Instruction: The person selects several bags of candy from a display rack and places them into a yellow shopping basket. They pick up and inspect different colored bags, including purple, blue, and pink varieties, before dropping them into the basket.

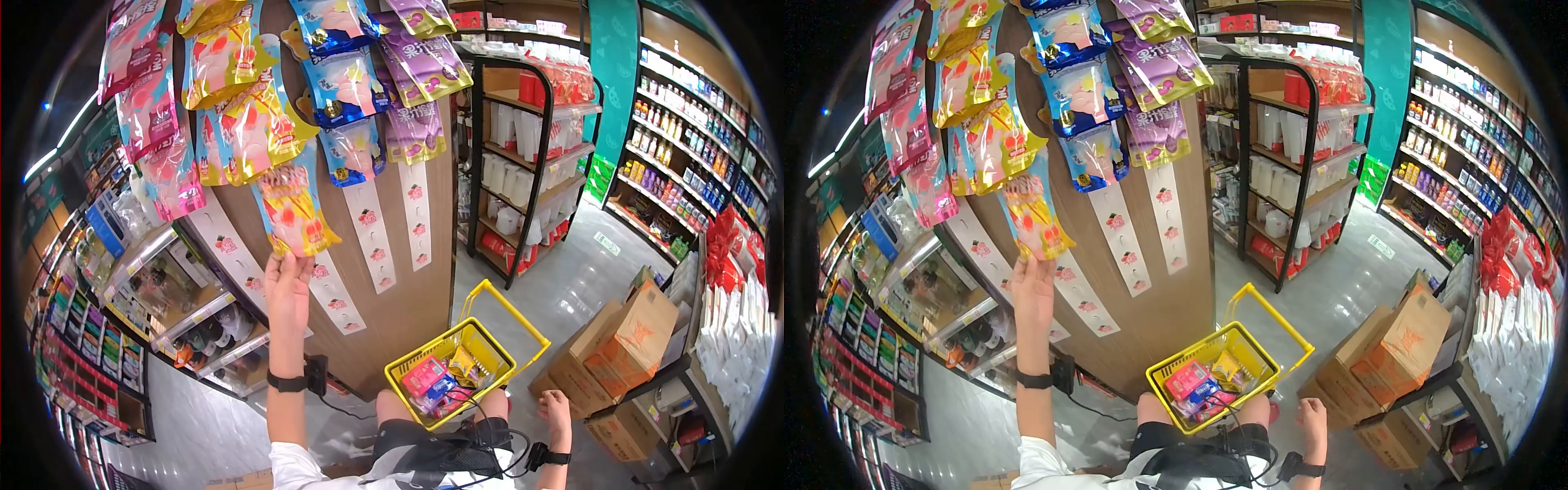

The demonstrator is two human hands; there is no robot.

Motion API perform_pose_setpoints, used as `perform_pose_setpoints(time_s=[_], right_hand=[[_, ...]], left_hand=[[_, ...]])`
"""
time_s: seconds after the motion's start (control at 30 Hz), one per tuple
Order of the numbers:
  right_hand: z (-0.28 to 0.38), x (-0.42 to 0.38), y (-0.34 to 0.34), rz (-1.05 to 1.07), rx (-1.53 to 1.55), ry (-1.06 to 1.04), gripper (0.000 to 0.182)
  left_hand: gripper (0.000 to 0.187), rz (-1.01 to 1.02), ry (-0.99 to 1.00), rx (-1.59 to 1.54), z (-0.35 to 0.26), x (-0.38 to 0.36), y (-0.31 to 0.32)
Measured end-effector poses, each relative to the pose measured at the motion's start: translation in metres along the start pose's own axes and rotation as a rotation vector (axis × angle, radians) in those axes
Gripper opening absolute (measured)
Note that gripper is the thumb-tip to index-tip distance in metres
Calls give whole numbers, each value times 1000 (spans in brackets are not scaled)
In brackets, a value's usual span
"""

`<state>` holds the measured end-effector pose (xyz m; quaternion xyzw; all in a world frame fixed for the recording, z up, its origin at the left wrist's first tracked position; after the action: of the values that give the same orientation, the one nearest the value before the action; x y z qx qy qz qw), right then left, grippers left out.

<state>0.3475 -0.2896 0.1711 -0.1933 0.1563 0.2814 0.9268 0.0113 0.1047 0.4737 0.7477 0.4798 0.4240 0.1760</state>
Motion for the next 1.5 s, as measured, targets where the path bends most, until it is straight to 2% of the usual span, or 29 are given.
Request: perform_pose_setpoints(time_s=[0.17,0.33,0.47,0.53,0.6,0.7,0.93,1.07,1.23,1.37,1.47,1.5], right_hand=[[-4,4,0,16,-38,-17,19],[-1,1,1,24,-29,-9,20],[-8,5,0,8,-35,16,21],[-11,4,-2,2,-49,28,22],[-14,5,-5,6,-53,42,23],[-20,7,-5,1,-51,60,25],[-24,11,3,36,-117,70,26],[-27,13,6,65,-142,46,26],[-34,15,5,87,-157,25,24],[-32,9,5,72,-165,30,23],[-36,11,5,69,-157,36,23],[-38,11,6,71,-153,37,23]], left_hand=[[15,-11,-104,66,27,-38,-12],[13,3,-368,112,78,-93,-44],[9,-133,-632,59,131,-150,-89],[6,-241,-742,155,148,-174,-106],[9,-260,-793,202,164,-193,-127],[11,-257,-881,247,180,-209,-145],[15,-183,-1293,432,215,-236,-179],[15,-199,-1417,512,239,-243,-200],[17,-177,-1422,586,250,-240,-198],[19,-94,-1425,628,270,-245,-224],[15,-124,-1423,490,260,-230,-206],[15,-109,-1389,488,266,-228,-217]])
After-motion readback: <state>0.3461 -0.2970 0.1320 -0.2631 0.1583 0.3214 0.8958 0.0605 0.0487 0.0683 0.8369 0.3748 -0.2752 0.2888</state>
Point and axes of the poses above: each hand's wrist, its own x-axis towards the middle knuckle, its own y-axis out of the palm, z = x × y, the point moved 3 cm from there along x, towards the middle knuckle, and after that the axes turned 9 degrees about -x, right-handed, at the moved point
